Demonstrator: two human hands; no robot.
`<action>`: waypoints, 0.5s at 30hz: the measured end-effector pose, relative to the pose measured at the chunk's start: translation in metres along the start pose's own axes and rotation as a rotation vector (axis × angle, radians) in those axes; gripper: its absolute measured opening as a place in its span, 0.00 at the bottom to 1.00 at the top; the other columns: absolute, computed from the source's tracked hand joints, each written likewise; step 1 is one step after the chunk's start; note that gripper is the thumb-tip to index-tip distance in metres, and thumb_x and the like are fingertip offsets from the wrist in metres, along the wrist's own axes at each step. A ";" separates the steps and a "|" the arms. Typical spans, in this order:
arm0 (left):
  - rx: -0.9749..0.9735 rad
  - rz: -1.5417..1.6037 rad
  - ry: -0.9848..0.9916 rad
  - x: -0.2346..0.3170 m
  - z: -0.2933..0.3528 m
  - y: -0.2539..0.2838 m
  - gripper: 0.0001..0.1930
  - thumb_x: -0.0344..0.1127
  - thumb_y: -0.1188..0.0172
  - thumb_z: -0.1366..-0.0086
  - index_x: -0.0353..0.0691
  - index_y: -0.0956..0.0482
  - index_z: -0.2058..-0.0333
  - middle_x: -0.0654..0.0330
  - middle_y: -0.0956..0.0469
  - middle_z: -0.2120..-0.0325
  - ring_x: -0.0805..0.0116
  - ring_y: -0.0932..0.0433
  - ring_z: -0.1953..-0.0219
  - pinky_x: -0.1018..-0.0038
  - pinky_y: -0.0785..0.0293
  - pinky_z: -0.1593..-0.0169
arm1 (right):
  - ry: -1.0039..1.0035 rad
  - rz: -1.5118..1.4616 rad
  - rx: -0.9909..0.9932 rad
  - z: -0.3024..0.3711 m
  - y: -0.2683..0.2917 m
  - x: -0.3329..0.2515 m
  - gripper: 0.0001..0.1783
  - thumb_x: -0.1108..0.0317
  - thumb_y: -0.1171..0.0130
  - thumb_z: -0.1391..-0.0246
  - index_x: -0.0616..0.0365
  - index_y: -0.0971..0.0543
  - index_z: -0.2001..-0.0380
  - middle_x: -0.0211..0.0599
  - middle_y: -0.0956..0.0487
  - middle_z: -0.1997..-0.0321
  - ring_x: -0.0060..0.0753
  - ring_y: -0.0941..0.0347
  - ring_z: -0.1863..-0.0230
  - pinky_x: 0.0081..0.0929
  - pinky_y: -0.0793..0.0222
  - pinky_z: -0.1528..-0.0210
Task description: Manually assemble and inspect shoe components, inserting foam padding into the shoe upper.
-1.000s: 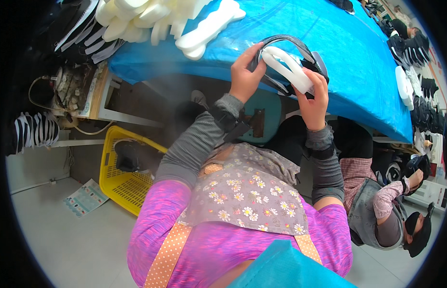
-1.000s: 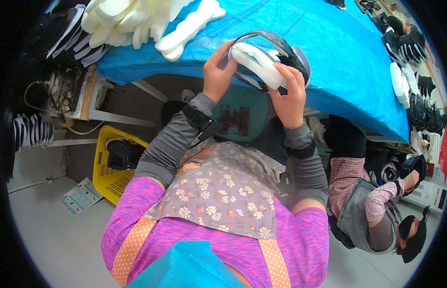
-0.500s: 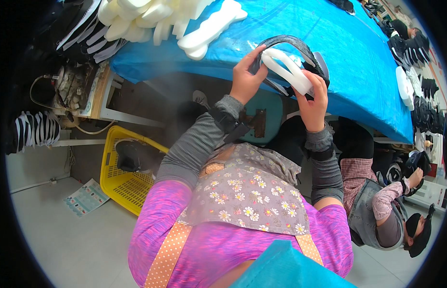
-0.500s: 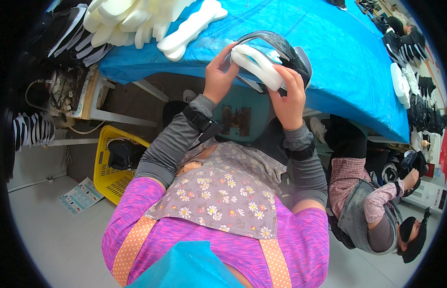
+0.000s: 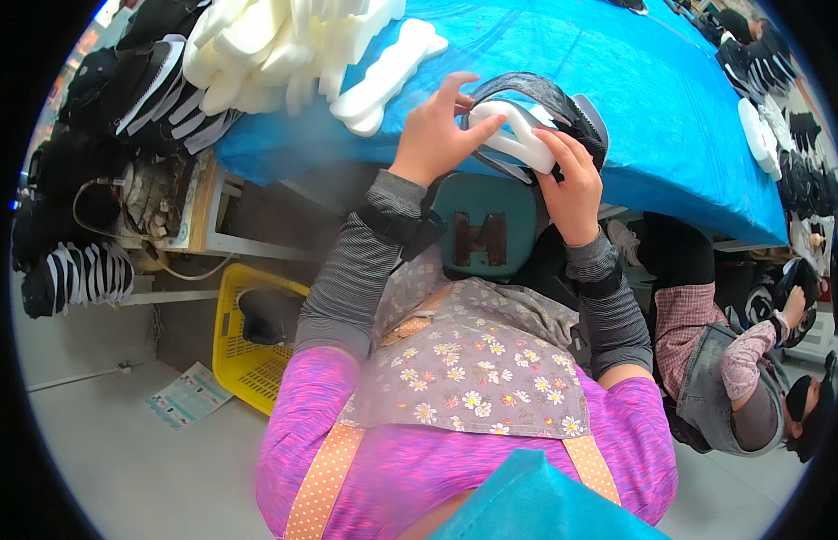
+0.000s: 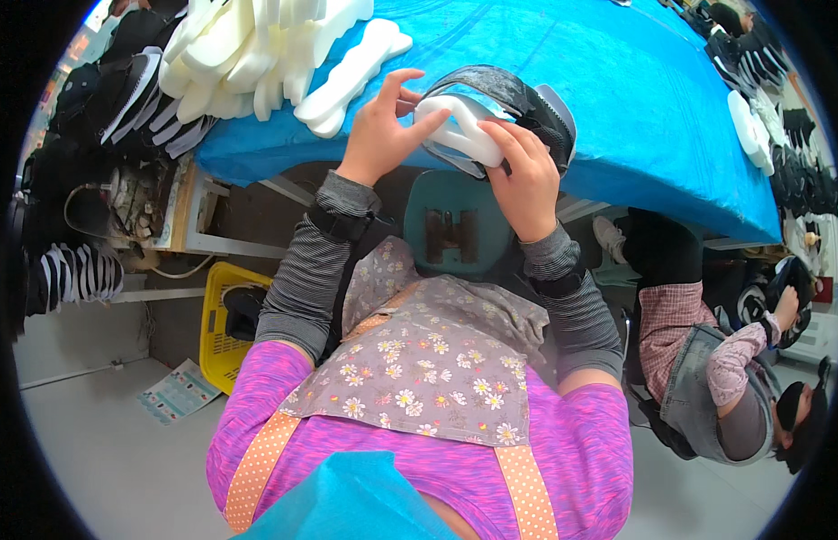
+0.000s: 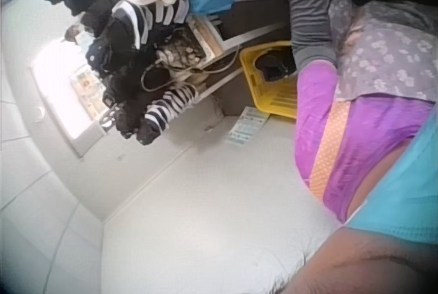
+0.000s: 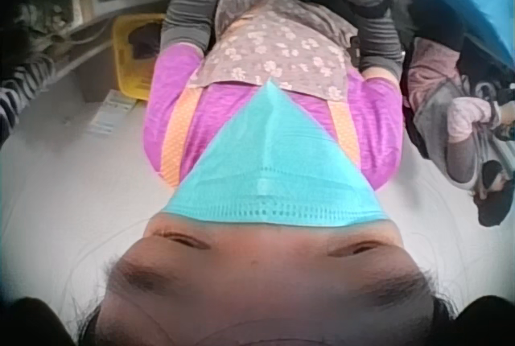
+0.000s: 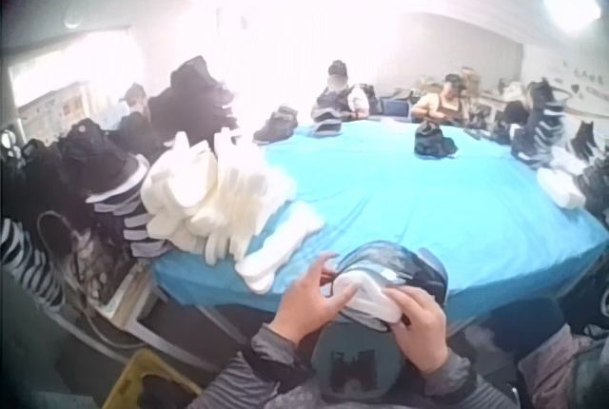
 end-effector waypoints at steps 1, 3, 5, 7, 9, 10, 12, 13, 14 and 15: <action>-0.078 -0.104 -0.016 0.005 -0.006 0.001 0.23 0.51 0.33 0.42 0.39 0.23 0.56 0.52 0.18 0.64 0.60 0.18 0.61 0.69 0.22 0.57 | -0.008 0.002 0.011 -0.001 0.000 -0.001 0.25 0.78 0.37 0.59 0.50 0.21 0.53 0.34 0.20 0.53 0.42 0.24 0.52 0.34 0.29 0.50; -0.167 -0.212 -0.046 0.012 -0.013 0.003 0.23 0.52 0.33 0.42 0.38 0.21 0.60 0.52 0.18 0.65 0.60 0.18 0.62 0.69 0.22 0.58 | -0.011 0.053 -0.023 -0.003 -0.003 -0.004 0.24 0.76 0.38 0.55 0.48 0.21 0.51 0.33 0.20 0.52 0.40 0.23 0.52 0.37 0.29 0.48; -0.225 -0.320 -0.033 0.016 -0.016 0.004 0.22 0.53 0.32 0.44 0.37 0.19 0.64 0.53 0.19 0.68 0.60 0.18 0.66 0.70 0.23 0.61 | -0.004 0.084 -0.024 -0.006 -0.006 -0.008 0.24 0.75 0.39 0.53 0.47 0.22 0.50 0.33 0.20 0.52 0.40 0.23 0.52 0.38 0.30 0.48; -0.223 -0.373 -0.066 0.022 -0.017 0.002 0.21 0.52 0.32 0.43 0.36 0.19 0.65 0.53 0.19 0.69 0.59 0.19 0.67 0.69 0.23 0.62 | 0.011 0.133 -0.036 -0.006 -0.009 -0.010 0.23 0.73 0.41 0.50 0.46 0.23 0.49 0.33 0.19 0.52 0.39 0.23 0.52 0.40 0.30 0.47; -0.218 -0.429 -0.098 0.020 -0.019 -0.002 0.21 0.50 0.33 0.43 0.36 0.19 0.65 0.53 0.20 0.71 0.59 0.19 0.68 0.68 0.24 0.63 | -0.008 0.134 -0.026 -0.009 -0.009 -0.011 0.23 0.73 0.41 0.51 0.46 0.23 0.49 0.32 0.19 0.53 0.39 0.23 0.52 0.40 0.30 0.47; -0.100 -0.425 -0.226 0.021 -0.019 0.000 0.19 0.49 0.33 0.43 0.35 0.19 0.66 0.54 0.21 0.73 0.59 0.20 0.69 0.68 0.25 0.64 | -0.012 0.130 -0.033 -0.010 -0.009 -0.012 0.22 0.73 0.41 0.51 0.46 0.23 0.49 0.32 0.19 0.53 0.39 0.23 0.52 0.41 0.29 0.47; 0.003 -0.415 -0.366 0.023 -0.018 0.000 0.19 0.47 0.33 0.42 0.34 0.20 0.68 0.54 0.22 0.74 0.59 0.20 0.70 0.67 0.25 0.65 | -0.038 0.137 -0.019 -0.011 -0.010 -0.011 0.22 0.72 0.41 0.50 0.46 0.23 0.50 0.31 0.19 0.53 0.38 0.22 0.53 0.41 0.29 0.47; -0.058 -0.323 -0.200 0.013 -0.021 -0.002 0.17 0.46 0.34 0.42 0.36 0.19 0.68 0.53 0.21 0.73 0.57 0.21 0.69 0.66 0.26 0.65 | -0.035 0.151 -0.027 -0.012 -0.011 -0.011 0.22 0.72 0.42 0.50 0.46 0.23 0.50 0.31 0.19 0.53 0.38 0.22 0.53 0.41 0.29 0.47; -0.118 -0.233 -0.034 0.004 -0.022 -0.005 0.15 0.45 0.34 0.42 0.37 0.19 0.69 0.53 0.21 0.72 0.55 0.21 0.68 0.65 0.27 0.65 | -0.032 0.164 -0.035 -0.012 -0.012 -0.010 0.22 0.72 0.42 0.50 0.47 0.23 0.50 0.32 0.19 0.53 0.37 0.22 0.53 0.41 0.29 0.46; -0.130 -0.235 -0.042 0.005 -0.022 -0.006 0.15 0.45 0.34 0.42 0.37 0.19 0.69 0.53 0.21 0.72 0.55 0.21 0.68 0.65 0.27 0.65 | -0.043 0.166 -0.025 -0.012 -0.012 -0.009 0.22 0.72 0.42 0.50 0.47 0.23 0.50 0.32 0.19 0.53 0.37 0.22 0.53 0.41 0.29 0.46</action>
Point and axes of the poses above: each hand's wrist, its own z-axis away from the middle knuckle, its own y-axis out of the back of the hand, x = y × z, the point moved 5 cm from there along -z, towards the middle knuckle
